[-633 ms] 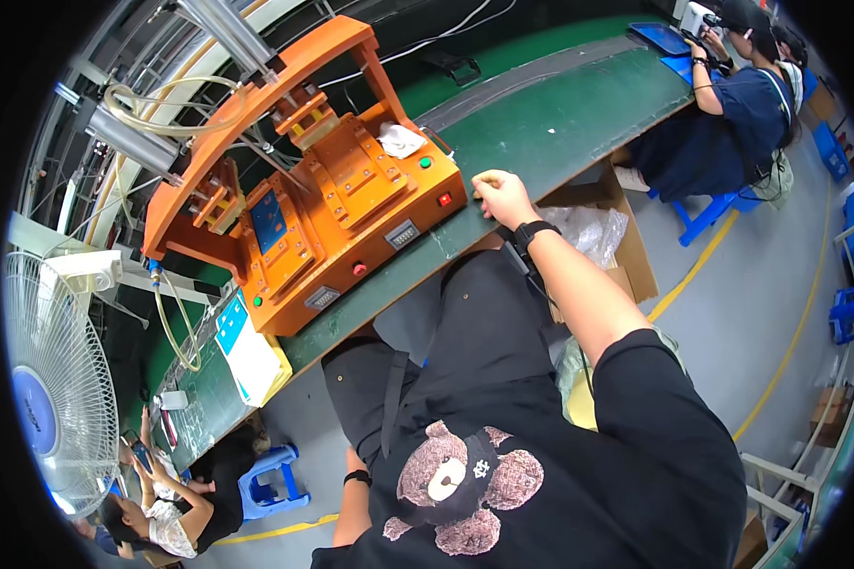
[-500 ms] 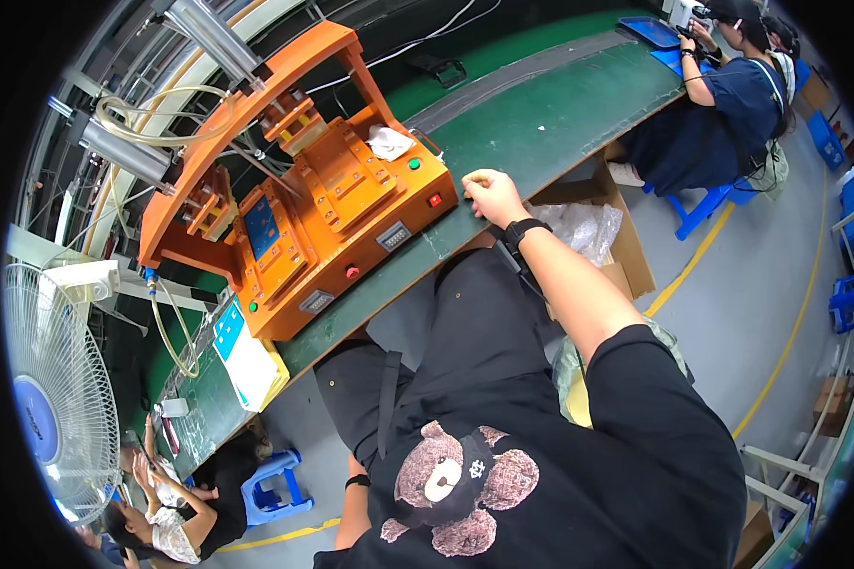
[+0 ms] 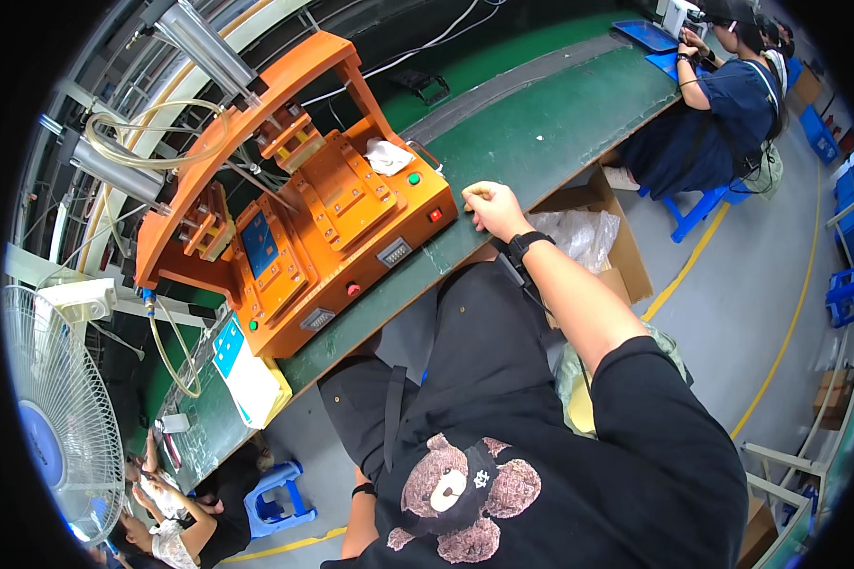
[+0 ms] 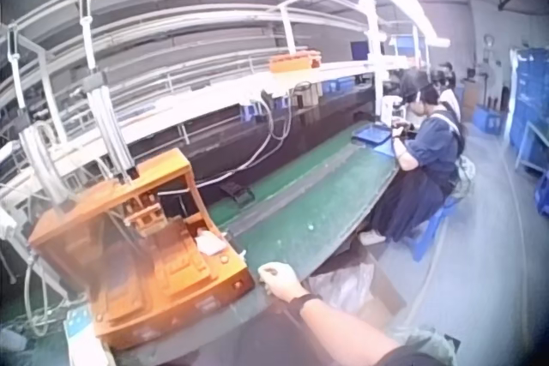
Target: The recorder is assembling electronic parts using a manual industrial press machine at a factory workstation.
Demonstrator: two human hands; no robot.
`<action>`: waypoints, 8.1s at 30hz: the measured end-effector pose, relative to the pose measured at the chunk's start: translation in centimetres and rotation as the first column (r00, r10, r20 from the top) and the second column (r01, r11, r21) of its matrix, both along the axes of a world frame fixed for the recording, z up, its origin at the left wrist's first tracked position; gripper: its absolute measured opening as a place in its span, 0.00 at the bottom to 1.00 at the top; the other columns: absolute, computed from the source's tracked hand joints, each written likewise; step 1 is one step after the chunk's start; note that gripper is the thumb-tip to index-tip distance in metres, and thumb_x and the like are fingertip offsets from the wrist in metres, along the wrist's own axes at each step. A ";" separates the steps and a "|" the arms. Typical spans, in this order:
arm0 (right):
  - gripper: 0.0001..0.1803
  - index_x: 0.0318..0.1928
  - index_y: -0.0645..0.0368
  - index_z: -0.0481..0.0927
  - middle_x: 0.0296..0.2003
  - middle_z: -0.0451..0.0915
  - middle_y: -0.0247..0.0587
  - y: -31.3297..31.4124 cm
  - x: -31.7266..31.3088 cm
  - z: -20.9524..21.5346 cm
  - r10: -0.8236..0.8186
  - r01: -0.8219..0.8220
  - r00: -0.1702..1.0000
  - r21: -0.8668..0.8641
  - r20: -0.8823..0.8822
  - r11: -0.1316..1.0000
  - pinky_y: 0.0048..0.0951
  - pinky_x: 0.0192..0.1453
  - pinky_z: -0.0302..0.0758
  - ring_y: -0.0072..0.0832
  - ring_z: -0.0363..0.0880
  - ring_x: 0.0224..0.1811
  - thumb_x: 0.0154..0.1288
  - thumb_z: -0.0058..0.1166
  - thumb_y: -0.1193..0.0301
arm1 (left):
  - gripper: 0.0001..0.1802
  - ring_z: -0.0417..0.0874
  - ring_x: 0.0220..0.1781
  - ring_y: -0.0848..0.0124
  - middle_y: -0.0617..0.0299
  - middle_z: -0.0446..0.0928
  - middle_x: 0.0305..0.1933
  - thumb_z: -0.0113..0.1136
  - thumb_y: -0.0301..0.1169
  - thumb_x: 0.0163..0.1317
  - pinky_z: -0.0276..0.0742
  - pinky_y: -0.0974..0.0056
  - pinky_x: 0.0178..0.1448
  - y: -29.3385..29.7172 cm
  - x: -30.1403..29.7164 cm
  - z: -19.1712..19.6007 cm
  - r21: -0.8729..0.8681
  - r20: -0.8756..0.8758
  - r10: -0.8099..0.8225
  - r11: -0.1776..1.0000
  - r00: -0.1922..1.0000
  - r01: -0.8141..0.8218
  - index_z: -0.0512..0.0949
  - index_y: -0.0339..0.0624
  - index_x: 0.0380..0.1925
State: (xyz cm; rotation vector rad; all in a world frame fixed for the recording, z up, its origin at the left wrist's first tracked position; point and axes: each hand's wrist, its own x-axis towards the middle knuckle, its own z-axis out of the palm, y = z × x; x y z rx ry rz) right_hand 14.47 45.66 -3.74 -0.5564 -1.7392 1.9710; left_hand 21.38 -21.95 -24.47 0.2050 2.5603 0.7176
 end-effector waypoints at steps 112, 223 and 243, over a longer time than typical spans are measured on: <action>0.27 0.67 0.66 0.63 0.58 0.75 0.50 -19.2 2.1 5.7 0.742 -0.732 0.612 -0.551 -0.273 0.401 0.31 0.61 0.71 0.32 0.77 0.55 0.73 0.45 0.66 | 0.40 0.70 0.61 0.52 0.52 0.72 0.59 0.75 0.38 0.44 0.64 0.54 0.65 24.6 -26.5 39.8 -0.057 -0.569 -0.569 0.748 0.594 0.662 0.71 0.46 0.59; 0.08 0.38 0.58 0.80 0.40 0.80 0.39 -20.6 -11.6 19.0 0.636 -0.101 0.771 0.994 0.047 0.049 0.40 0.53 0.72 0.39 0.77 0.48 0.60 0.58 0.68 | 0.12 0.81 0.36 0.77 0.58 0.82 0.42 0.57 0.23 0.66 0.80 0.72 0.37 18.2 -19.3 37.7 0.870 -0.096 0.064 0.490 0.993 0.053 0.76 0.34 0.49; 0.20 0.51 0.66 0.72 0.50 0.77 0.54 13.0 -8.1 3.5 -0.284 0.106 0.947 -0.689 -0.150 0.717 0.38 0.59 0.76 0.43 0.78 0.53 0.75 0.45 0.60 | 0.15 0.75 0.60 0.60 0.56 0.77 0.57 0.55 0.33 0.67 0.71 0.57 0.63 20.3 -37.7 30.9 0.582 -0.322 0.053 0.798 0.945 0.154 0.77 0.44 0.52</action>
